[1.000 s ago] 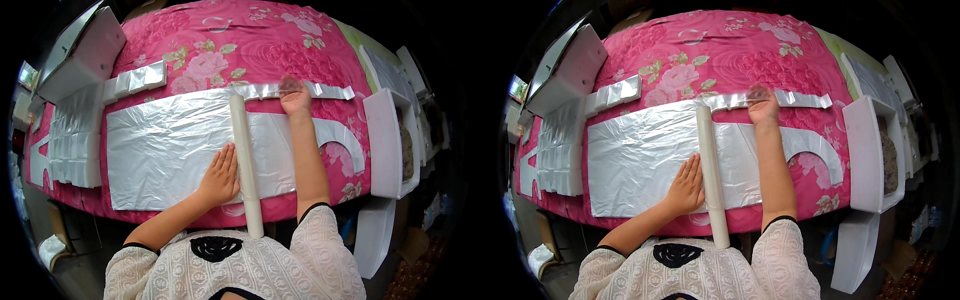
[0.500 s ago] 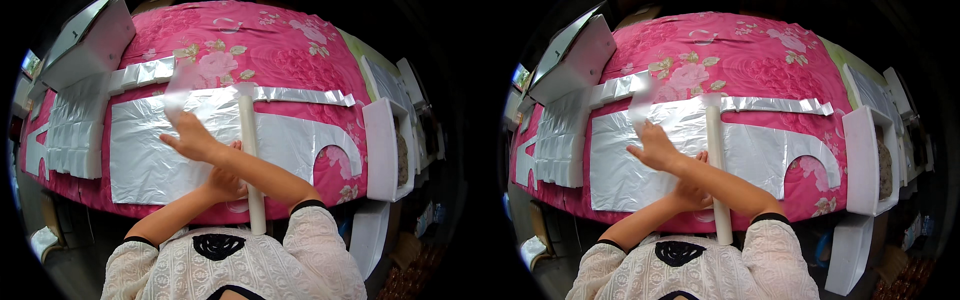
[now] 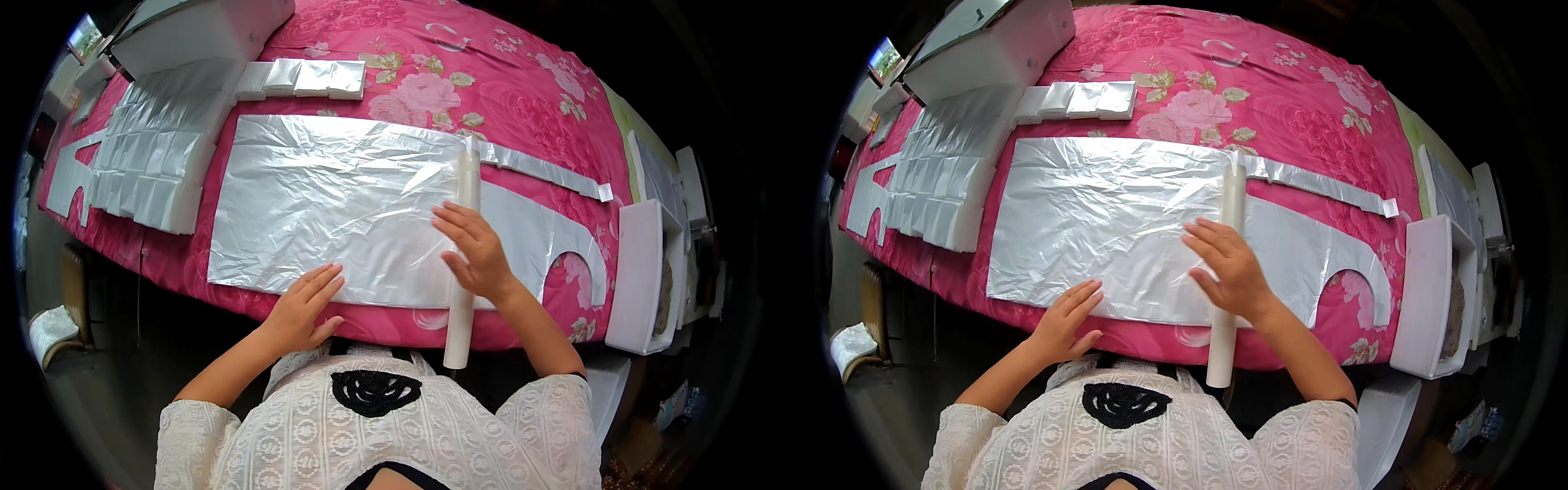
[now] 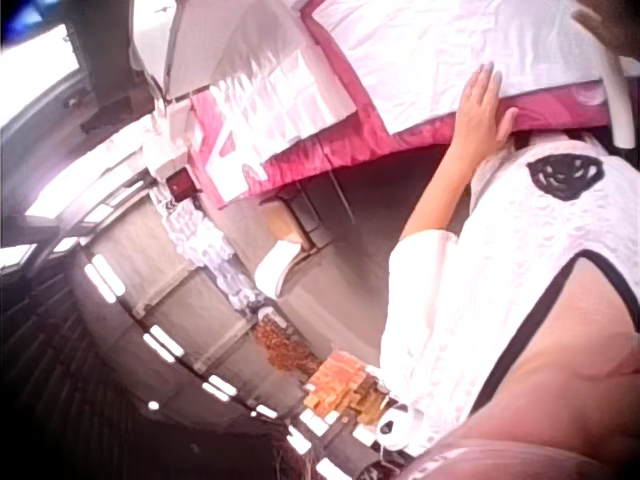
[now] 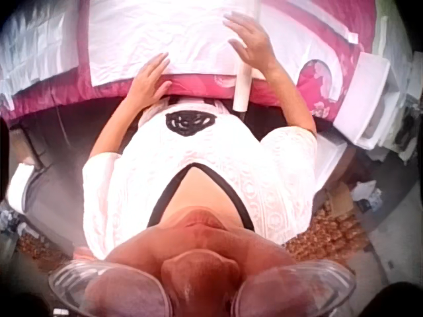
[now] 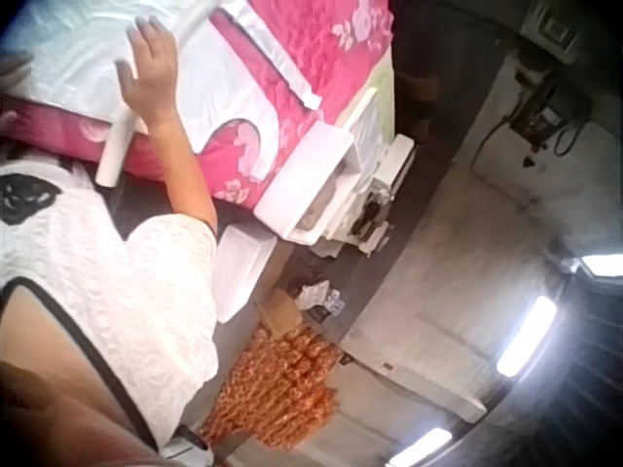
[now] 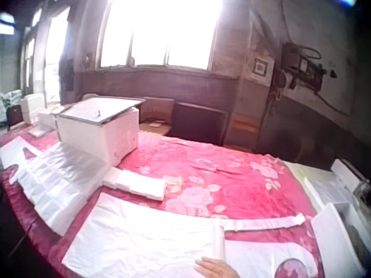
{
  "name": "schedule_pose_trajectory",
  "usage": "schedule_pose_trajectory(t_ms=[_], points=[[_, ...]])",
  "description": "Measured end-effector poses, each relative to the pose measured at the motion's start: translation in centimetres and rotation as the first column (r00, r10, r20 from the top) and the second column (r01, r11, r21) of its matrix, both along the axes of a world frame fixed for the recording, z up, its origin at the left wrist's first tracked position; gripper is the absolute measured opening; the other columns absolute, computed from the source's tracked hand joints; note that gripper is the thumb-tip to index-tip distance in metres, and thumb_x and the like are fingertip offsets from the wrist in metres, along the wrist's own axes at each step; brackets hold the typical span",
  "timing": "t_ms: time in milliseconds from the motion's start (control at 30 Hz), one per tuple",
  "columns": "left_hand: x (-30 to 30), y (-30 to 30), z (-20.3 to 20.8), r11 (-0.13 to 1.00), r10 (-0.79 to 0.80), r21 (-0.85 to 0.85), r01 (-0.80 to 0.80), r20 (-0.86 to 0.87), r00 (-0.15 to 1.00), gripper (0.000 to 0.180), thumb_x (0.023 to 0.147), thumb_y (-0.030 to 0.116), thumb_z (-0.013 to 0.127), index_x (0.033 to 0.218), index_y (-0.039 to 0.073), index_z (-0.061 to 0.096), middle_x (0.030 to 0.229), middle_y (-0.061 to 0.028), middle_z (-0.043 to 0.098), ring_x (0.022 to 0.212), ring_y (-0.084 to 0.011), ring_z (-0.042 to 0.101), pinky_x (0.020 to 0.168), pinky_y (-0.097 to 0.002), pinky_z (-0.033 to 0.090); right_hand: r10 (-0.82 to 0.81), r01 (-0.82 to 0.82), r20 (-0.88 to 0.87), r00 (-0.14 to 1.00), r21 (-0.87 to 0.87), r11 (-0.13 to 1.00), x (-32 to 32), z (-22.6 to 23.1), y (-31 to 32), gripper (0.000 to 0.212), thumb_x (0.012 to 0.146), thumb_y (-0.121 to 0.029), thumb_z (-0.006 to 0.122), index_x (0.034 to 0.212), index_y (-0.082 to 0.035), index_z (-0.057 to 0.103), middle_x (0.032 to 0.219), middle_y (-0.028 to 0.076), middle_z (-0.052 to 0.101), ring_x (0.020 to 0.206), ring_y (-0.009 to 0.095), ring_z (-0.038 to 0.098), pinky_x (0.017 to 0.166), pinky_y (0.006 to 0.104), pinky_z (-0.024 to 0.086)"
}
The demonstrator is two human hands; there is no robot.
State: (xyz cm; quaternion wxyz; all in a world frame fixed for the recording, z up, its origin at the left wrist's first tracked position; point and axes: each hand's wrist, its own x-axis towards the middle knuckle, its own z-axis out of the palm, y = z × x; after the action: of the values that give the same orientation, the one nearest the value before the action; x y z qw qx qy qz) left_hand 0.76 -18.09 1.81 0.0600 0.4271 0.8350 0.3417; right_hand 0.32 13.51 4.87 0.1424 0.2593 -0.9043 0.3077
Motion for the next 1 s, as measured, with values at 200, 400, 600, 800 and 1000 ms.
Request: schedule_pose_trajectory(t_ms=[200,400,600,800,1000], points=[[1.0,-5.0,-0.3,0.958,0.276,0.053,-0.281,0.078,0.958,0.052,0.077,0.009,0.061,0.125,-0.002,0.044,0.133,-0.0193,0.042,0.122,-0.0356,0.042,0.102,-0.0397,0.033,-0.025,-0.042,0.181,0.983,0.357,0.933,3.2,-3.1,5.3,0.052,0.092,-0.041,0.038,0.132,-0.01,0.043,0.142,0.012,0.034,0.132,0.033,0.028,0.108,0.043,0.022],[0.4,-7.3,0.4,0.908,0.377,0.157,-0.388,0.097,0.921,0.046,0.083,0.014,0.056,0.125,-0.001,0.045,0.132,-0.019,0.044,0.122,-0.0338,0.043,0.102,-0.0379,0.033,0.415,-0.426,0.421,0.807,-0.073,0.902,-1.1,-1.2,-9.9,0.045,0.092,-0.034,0.041,0.128,-0.007,0.049,0.134,0.012,0.045,0.131,0.03,0.032,0.106,0.0406,0.026],[1.2,-11.9,0.3,0.803,0.514,0.228,-0.551,0.203,0.833,0.042,0.087,0.018,0.052,0.124,-0.001,0.047,0.131,-0.019,0.047,0.121,-0.0319,0.045,0.101,-0.0369,0.034,0.633,-0.625,0.168,0.756,-0.106,0.774,-4.7,1.6,-17.2,0.037,0.086,-0.019,0.053,0.12,-0.006,0.053,0.123,0.011,0.054,0.118,0.029,0.047,0.098,0.0415,0.037],[4.0,-15.2,-0.1,0.757,0.58,0.187,-0.626,0.249,0.776,0.043,0.087,0.02,0.052,0.124,-0.001,0.047,0.13,-0.0185,0.047,0.12,-0.0323,0.045,0.101,-0.0368,0.033,0.46,-0.493,0.179,0.87,0.379,0.783,-8.5,-2.6,-14.4,0.055,0.084,-0.036,0.055,0.133,-0.014,0.042,0.141,0.008,0.035,0.134,0.026,0.027,0.109,0.0448,0.018],[5.6,-15.4,-0.8,0.687,0.642,0.151,-0.711,0.334,0.691,0.042,0.086,0.018,0.053,0.123,0.0,0.048,0.128,-0.0172,0.049,0.116,-0.0294,0.048,0.097,-0.0357,0.037,0.523,-0.525,0.101,0.847,0.318,0.789,-11.2,-3.9,-22.8,0.052,0.082,-0.04,0.053,0.126,-0.011,0.05,0.136,0.007,0.042,0.131,0.027,0.031,0.109,0.0449,0.019]])
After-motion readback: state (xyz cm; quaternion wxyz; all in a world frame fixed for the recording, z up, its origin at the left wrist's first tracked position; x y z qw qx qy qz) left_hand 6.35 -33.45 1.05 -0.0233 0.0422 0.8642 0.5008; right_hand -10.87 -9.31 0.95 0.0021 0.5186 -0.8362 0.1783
